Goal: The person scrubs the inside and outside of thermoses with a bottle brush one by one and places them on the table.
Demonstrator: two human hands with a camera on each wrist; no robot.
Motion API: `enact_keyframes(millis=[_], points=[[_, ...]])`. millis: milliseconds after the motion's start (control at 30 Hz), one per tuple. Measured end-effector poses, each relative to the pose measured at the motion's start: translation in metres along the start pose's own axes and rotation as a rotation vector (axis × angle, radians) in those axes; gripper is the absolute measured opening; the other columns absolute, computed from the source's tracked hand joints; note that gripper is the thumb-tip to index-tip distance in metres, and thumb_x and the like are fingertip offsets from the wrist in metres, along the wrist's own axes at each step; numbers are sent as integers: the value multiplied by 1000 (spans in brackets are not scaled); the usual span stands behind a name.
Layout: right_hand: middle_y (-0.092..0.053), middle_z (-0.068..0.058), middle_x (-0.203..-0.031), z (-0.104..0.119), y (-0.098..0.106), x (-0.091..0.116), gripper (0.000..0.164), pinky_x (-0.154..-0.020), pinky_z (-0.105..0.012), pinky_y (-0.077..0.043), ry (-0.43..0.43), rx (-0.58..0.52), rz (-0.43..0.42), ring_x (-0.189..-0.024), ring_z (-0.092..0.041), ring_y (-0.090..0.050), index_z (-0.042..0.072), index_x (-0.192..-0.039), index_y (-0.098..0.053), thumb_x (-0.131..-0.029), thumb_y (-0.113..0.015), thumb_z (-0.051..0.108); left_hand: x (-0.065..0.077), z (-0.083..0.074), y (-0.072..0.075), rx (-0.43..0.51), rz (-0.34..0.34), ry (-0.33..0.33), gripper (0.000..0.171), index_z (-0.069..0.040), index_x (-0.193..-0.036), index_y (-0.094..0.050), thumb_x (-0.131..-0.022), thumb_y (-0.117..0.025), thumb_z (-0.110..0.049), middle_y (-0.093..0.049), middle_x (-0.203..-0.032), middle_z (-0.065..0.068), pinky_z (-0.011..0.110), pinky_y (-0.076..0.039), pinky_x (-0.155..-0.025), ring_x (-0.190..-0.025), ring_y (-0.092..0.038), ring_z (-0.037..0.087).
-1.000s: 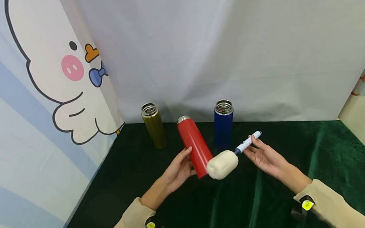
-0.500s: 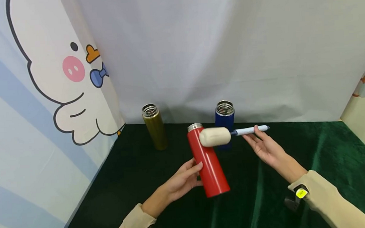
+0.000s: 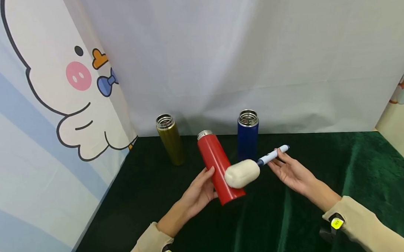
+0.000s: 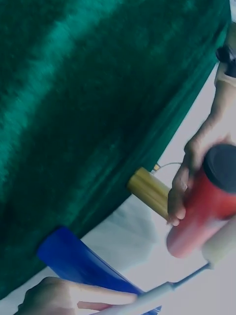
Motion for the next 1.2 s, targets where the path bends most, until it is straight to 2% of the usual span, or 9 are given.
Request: enact_keyframes(millis=[133,267,633,767,900,933,1067,1200], points=[[-59,-7,-117,-4,6,4,21,-98,-23,-55,-33,39,60,-107,-16,-70,15,-122,-59,-109,-44,23,-3,-5,2,35,-23,-6,55,-23,-159,-18,-110,-43,-34,-47,-144,1,37,-54,-102,-127,-54,17],[-59,-7,-116,-4,8,5,25,-99,-22,-54,-46,57,97,-109,-14,-69,12,-119,-62,-110,-41,22,-6,-8,2,17,-26,-13,53,-18,-157,-22,-111,-42,-33,-50,-142,1,38,-55,-100,-125,-55,17],[-62,-6,-112,2,15,0,25,-94,-22,-57,-39,127,45,-101,-13,-70,12,-119,-63,-110,-43,24,-9,-4,-2,-25,-22,3,55,-17,-159,-20,-112,-37,-36,-55,-139,-1,37,-55,-97,-118,-62,15],[-62,-8,-114,5,11,-1,22,-96,-23,-56,-8,74,-38,-101,-17,-72,20,-129,-50,-108,-49,21,-6,1,-4,-100,-11,19,49,-17,-157,-24,-112,-39,-30,-58,-135,-2,39,-56,-95,-113,-64,15],[-63,-12,-114,11,-2,-5,47,-102,-22,-52,34,-30,-88,-101,-23,-74,34,-140,-25,-105,-52,17,-3,9,-7,-177,17,56,54,-19,-159,-22,-110,-44,-24,-57,-138,-3,40,-54,-97,-118,-62,15],[-64,-13,-113,13,-6,-7,51,-104,-22,-51,50,-59,-91,-102,-24,-74,35,-142,-23,-105,-53,16,-3,11,-8,-186,23,68,57,-20,-160,-21,-109,-45,-24,-56,-139,-3,41,-53,-99,-121,-60,16],[-65,-17,-113,21,-19,-12,59,-113,-22,-42,126,-163,-67,-115,-26,-71,34,-147,-22,-103,-55,12,-2,16,-10,-183,31,104,63,-23,-162,-18,-107,-49,-25,-53,-143,-1,42,-52,-100,-125,-58,17],[-65,-16,-115,21,-21,-11,47,-116,-25,-40,142,-207,-56,-118,-26,-69,25,-141,-33,-103,-55,11,-2,16,-11,-166,55,82,61,-23,-161,-19,-108,-48,-26,-53,-144,-1,42,-53,-100,-126,-58,17]])
Point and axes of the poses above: each hand's wrist, its own x-axis away from the middle knuckle, its own y-axis out of the back of the hand, z = x × y, the point moved 6 cm from there along -x, towards the middle knuckle
